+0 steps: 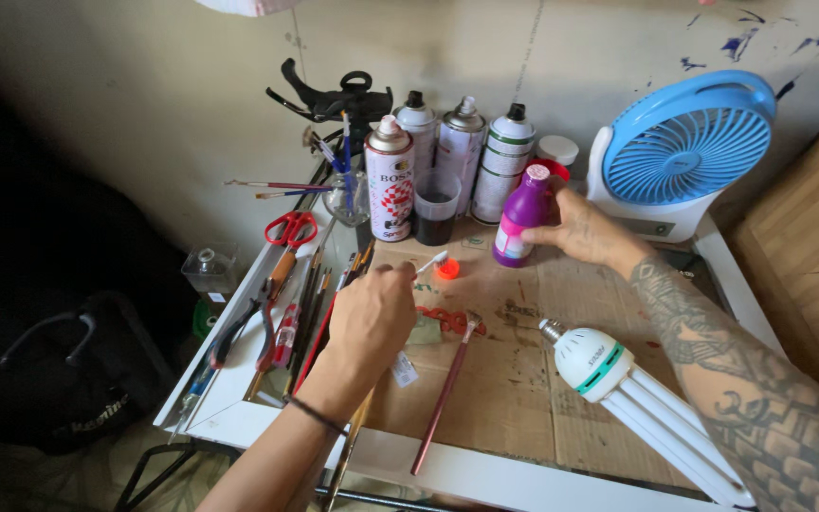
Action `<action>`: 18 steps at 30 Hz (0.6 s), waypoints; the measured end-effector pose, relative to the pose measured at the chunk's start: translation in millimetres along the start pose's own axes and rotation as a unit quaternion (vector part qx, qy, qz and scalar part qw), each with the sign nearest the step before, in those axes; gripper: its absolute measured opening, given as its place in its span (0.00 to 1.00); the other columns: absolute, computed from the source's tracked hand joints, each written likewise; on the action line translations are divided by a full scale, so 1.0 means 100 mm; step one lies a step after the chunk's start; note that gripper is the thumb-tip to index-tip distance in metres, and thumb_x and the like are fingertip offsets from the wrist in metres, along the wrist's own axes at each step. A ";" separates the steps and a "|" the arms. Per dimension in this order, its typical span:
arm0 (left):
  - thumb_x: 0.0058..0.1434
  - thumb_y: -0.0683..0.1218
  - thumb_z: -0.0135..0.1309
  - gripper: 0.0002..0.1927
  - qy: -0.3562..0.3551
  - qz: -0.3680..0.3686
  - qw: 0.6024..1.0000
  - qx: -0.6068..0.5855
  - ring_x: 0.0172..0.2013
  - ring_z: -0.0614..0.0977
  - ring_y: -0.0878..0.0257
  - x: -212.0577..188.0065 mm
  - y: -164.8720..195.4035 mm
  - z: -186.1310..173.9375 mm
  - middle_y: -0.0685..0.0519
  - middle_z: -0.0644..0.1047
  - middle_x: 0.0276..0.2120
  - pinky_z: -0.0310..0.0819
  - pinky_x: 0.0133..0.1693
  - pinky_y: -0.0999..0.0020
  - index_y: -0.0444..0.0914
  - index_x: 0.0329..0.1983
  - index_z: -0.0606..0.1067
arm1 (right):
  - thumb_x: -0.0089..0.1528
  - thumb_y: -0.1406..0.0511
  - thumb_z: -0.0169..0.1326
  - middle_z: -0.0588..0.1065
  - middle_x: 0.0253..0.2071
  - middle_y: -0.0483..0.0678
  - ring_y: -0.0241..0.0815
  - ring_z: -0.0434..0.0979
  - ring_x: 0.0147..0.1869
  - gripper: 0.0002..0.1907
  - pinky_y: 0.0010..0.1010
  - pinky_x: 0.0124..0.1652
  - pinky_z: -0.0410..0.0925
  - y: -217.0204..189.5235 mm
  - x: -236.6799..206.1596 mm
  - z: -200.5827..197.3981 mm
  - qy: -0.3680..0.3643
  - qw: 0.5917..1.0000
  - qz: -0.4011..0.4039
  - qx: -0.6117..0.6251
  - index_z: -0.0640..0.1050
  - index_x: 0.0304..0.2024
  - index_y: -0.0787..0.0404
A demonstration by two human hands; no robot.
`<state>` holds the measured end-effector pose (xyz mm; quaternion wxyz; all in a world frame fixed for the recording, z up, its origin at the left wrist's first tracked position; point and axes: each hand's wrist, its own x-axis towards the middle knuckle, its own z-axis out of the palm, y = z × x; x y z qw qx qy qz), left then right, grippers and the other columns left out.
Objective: The person cleans a compact fluorescent light bulb by first wiping its metal base with a green abrasive pad, then applying purple liquid from a bottle onto a toothbrush and scrubbing the bulb's plastic tubes. The bulb is held and rotated throughout the process.
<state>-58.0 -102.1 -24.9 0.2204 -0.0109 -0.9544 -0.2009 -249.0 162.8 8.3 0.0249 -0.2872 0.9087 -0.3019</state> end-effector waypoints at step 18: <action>0.58 0.41 0.49 0.08 -0.014 0.065 0.991 0.119 0.34 0.84 0.45 0.09 0.15 0.15 0.42 0.81 0.32 0.79 0.35 0.51 0.39 0.37 0.78 | 0.60 0.58 0.63 0.67 0.67 0.60 0.47 0.69 0.69 0.41 0.40 0.61 0.67 0.24 -0.44 -0.22 0.028 0.990 0.052 0.125 0.61 0.70 0.63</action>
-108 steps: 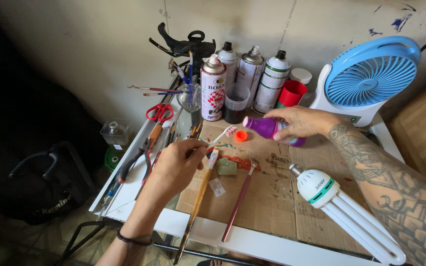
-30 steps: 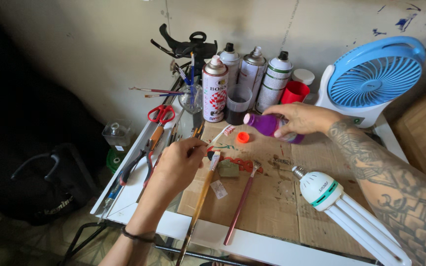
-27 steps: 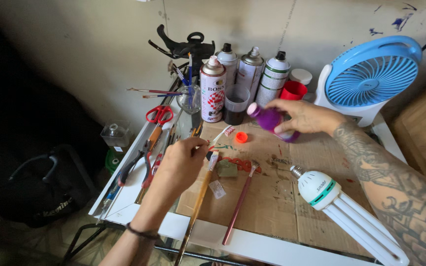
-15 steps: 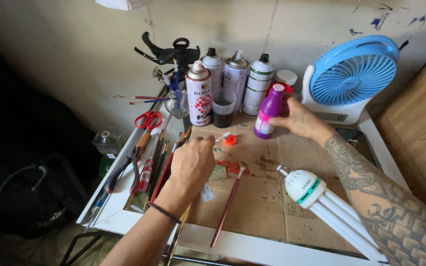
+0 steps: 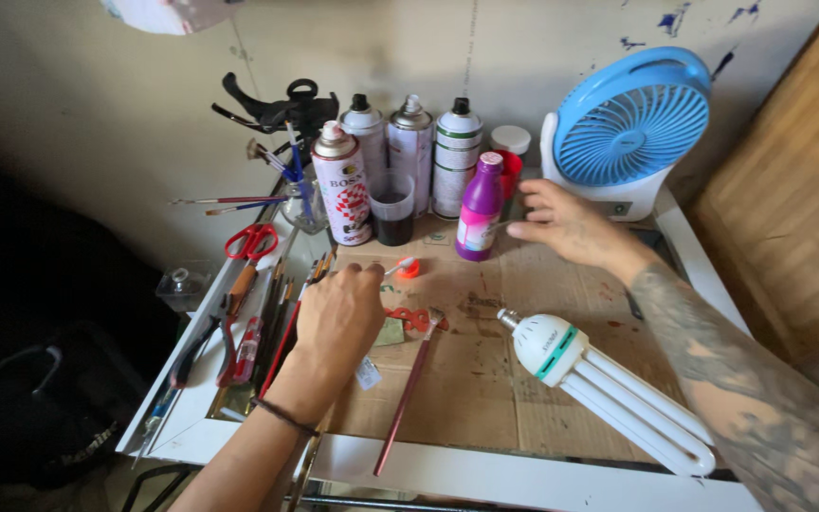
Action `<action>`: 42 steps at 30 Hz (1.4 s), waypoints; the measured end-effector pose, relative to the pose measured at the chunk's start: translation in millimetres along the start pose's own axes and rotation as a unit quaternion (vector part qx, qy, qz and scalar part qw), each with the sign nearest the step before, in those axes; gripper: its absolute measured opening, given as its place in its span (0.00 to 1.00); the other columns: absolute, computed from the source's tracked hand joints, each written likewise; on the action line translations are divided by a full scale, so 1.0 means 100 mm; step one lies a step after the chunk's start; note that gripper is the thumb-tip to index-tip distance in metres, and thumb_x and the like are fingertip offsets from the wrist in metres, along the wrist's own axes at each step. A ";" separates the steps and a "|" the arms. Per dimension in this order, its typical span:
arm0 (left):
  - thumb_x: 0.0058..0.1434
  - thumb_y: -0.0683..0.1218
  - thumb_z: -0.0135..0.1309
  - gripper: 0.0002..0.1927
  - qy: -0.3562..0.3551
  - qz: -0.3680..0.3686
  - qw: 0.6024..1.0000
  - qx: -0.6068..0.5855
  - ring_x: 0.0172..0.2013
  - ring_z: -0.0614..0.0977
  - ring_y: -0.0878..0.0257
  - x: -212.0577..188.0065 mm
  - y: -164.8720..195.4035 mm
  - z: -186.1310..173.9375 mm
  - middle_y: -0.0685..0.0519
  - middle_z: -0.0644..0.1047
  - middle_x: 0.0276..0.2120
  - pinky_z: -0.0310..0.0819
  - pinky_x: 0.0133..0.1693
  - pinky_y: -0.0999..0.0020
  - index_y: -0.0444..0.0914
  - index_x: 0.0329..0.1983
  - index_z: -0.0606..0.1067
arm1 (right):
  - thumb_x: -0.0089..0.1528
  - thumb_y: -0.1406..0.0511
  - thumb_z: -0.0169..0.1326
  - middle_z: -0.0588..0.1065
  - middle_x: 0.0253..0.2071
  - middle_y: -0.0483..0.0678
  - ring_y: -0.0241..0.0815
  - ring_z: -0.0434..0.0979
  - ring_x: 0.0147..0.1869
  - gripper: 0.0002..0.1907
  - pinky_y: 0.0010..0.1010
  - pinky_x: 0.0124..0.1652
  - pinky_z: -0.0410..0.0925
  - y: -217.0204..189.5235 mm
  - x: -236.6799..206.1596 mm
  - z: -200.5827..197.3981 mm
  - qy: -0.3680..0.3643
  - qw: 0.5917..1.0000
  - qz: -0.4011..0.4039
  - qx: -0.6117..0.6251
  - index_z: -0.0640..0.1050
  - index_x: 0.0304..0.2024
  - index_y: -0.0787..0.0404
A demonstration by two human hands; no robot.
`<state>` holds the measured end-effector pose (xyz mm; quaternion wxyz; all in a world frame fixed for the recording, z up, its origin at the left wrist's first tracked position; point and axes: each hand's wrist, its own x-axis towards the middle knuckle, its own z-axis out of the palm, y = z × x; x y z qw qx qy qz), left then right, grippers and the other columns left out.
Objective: The person cleans a compact fluorescent light bulb by first wiping its metal base with a green abrasive pad, then applying purple liquid from a bottle onto a toothbrush and scrubbing the bulb's plastic tubes. The bulb is held and rotated throughout the process.
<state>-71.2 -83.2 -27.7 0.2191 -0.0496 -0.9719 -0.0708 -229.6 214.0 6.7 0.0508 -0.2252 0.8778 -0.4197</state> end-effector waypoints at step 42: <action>0.59 0.43 0.53 0.21 -0.015 -0.061 0.977 -0.206 0.28 0.83 0.44 -1.14 1.94 -0.41 0.47 0.79 0.34 0.77 0.29 0.49 0.50 0.56 0.79 | 0.47 0.62 0.71 0.81 0.50 0.46 0.39 0.85 0.48 0.27 0.27 0.45 0.76 -0.14 -2.84 0.32 0.281 0.958 0.052 -0.024 0.83 0.50 0.55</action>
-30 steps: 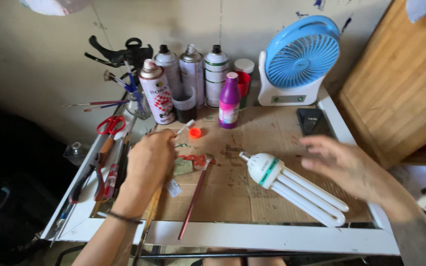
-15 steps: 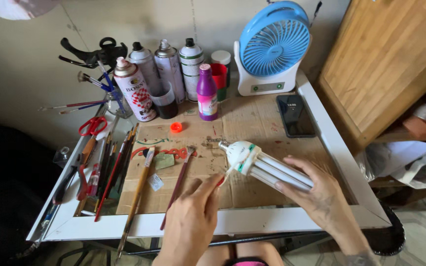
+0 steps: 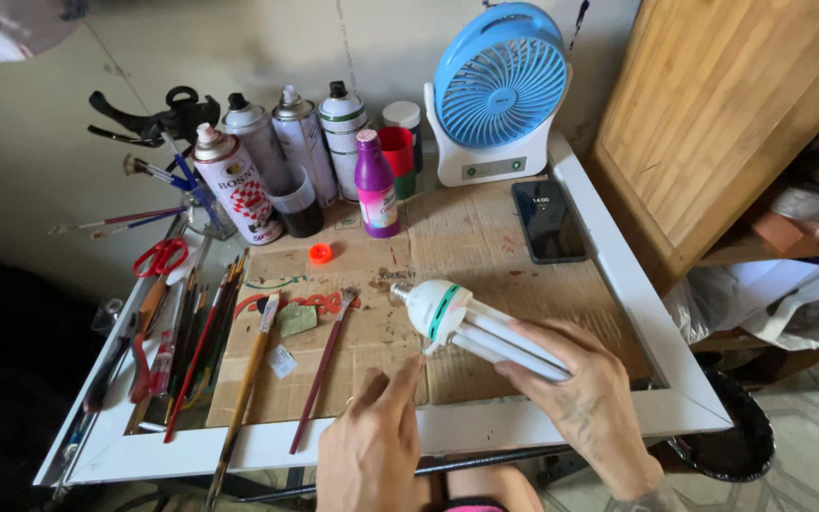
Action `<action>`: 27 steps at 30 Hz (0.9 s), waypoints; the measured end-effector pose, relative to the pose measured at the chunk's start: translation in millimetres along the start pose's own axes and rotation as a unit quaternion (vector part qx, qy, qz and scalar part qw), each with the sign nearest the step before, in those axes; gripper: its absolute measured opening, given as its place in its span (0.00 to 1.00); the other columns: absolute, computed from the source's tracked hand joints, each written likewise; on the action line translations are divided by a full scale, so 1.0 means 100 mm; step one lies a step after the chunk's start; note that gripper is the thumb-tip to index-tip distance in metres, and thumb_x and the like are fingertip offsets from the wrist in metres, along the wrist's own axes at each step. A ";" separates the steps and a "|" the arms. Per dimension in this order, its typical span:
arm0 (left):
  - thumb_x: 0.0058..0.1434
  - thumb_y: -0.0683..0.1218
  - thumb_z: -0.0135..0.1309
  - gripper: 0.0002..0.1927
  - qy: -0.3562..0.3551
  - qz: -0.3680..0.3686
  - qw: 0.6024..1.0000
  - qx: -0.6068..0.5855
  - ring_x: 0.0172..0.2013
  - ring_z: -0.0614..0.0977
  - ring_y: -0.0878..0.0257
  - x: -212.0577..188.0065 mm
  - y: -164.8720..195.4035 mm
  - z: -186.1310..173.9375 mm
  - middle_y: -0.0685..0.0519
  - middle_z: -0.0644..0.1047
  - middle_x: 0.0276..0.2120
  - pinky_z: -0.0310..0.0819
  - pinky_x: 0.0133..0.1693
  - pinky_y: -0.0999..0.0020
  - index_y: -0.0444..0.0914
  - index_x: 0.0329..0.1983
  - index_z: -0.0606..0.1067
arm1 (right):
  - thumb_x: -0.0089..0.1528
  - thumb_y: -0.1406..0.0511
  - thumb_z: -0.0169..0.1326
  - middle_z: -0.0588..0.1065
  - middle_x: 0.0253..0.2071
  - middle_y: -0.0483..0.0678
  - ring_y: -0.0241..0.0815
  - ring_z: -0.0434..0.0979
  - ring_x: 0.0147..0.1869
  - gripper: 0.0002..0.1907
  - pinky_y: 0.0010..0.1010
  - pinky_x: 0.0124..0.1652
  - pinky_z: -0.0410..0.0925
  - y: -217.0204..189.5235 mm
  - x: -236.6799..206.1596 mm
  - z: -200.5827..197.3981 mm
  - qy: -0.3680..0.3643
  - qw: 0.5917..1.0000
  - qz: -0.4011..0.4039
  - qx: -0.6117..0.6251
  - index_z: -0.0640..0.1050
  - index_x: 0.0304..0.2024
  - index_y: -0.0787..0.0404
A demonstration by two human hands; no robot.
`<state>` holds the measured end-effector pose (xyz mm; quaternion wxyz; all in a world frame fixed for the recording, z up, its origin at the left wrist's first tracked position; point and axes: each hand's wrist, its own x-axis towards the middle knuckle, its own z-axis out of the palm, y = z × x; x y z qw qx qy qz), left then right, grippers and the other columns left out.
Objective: The person cleans a compact fluorescent light bulb by first wiping its metal base with a green abrasive pad, then applying purple liquid from a bottle onto a toothbrush and scrubbing the bulb's plastic tubes. The bulb is held and rotated throughout the process.
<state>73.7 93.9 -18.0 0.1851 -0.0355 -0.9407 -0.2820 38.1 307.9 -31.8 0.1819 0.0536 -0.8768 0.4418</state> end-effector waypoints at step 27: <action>0.60 0.41 0.52 0.20 -0.023 -0.017 0.999 0.026 0.30 0.83 0.43 0.03 0.14 0.00 0.45 0.79 0.39 0.78 0.30 0.50 0.45 0.57 0.75 | 0.50 0.68 0.69 0.78 0.51 0.48 0.45 0.82 0.48 0.24 0.31 0.45 0.73 -0.03 -0.13 0.02 0.008 0.988 -0.151 -0.009 0.81 0.50 0.57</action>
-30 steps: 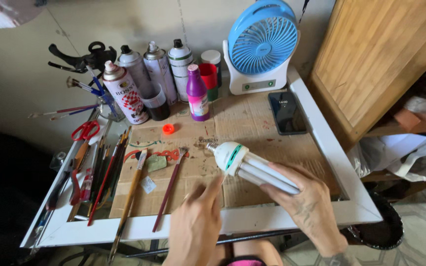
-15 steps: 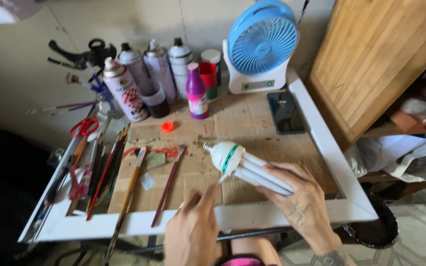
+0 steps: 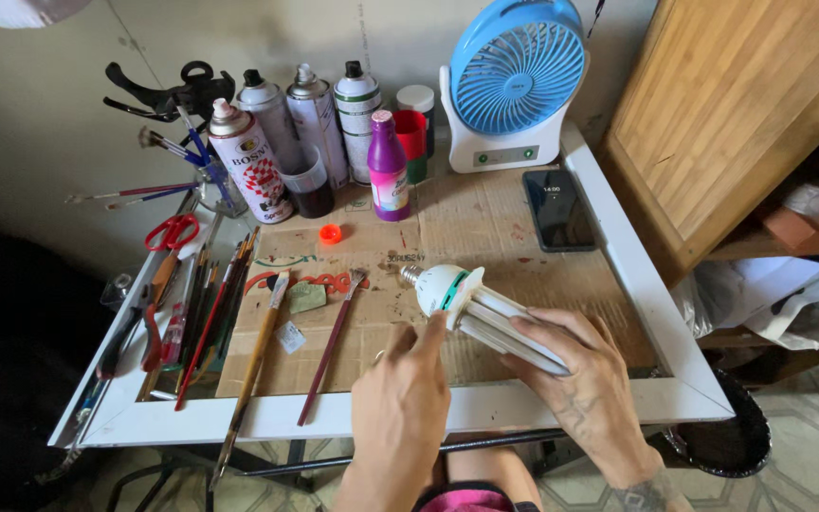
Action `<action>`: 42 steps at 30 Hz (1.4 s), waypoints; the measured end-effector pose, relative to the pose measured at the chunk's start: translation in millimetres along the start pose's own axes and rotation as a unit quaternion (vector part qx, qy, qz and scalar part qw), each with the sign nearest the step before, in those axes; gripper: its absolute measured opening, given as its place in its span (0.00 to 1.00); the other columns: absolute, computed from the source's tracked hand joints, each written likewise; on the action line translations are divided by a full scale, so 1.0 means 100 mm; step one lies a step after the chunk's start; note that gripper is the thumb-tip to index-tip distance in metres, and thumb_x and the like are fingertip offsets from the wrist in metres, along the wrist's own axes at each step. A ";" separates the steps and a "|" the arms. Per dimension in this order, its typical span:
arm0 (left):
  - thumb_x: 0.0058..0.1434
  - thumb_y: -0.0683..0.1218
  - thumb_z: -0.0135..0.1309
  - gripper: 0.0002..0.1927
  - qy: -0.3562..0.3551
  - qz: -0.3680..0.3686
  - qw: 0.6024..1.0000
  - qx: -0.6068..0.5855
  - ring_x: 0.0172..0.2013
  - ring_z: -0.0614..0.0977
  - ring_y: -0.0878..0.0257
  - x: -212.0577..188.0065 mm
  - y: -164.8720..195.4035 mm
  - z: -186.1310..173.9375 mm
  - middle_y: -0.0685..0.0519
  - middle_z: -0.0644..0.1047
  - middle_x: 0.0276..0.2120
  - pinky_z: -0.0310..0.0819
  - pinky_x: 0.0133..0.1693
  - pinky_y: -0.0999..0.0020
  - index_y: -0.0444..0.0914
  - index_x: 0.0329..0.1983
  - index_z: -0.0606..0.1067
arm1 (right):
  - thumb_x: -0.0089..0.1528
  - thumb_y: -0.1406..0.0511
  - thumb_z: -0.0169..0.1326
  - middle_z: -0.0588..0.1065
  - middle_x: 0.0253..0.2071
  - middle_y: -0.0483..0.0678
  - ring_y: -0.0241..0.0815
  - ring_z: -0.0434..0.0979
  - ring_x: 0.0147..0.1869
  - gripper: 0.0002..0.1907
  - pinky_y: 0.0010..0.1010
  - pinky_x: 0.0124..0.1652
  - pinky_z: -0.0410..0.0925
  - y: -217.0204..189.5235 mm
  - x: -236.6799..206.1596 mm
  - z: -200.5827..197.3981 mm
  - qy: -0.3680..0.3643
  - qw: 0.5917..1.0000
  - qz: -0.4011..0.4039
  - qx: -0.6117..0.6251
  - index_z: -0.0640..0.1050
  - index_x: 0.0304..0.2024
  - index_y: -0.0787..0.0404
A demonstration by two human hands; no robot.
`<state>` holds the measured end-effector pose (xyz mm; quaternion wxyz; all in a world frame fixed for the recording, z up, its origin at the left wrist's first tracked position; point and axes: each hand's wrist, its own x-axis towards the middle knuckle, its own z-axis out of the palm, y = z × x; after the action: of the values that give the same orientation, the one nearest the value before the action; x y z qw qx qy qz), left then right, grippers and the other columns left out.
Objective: The person cleans a compact fluorescent light bulb by first wiping its metal base with a green abrasive pad, then applying purple liquid from a bottle onto a toothbrush and scrubbing the bulb's plastic tubes. The bulb is held and rotated throughout the process.
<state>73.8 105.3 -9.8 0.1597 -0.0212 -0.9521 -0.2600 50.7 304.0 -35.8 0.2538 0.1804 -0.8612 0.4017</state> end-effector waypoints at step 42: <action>0.57 0.41 0.52 0.25 -0.016 -0.045 0.997 -0.061 0.30 0.84 0.44 -0.21 -0.11 -0.05 0.46 0.80 0.37 0.76 0.32 0.48 0.51 0.58 0.77 | 0.49 0.71 0.64 0.77 0.53 0.47 0.50 0.77 0.48 0.24 0.36 0.46 0.71 0.01 -0.03 -0.03 -0.002 0.998 -0.029 -0.052 0.82 0.49 0.54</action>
<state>94.2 93.6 -17.7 0.1308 0.0080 -0.9368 -0.3245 53.7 307.4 -36.6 0.2725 0.1923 -0.8760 0.3484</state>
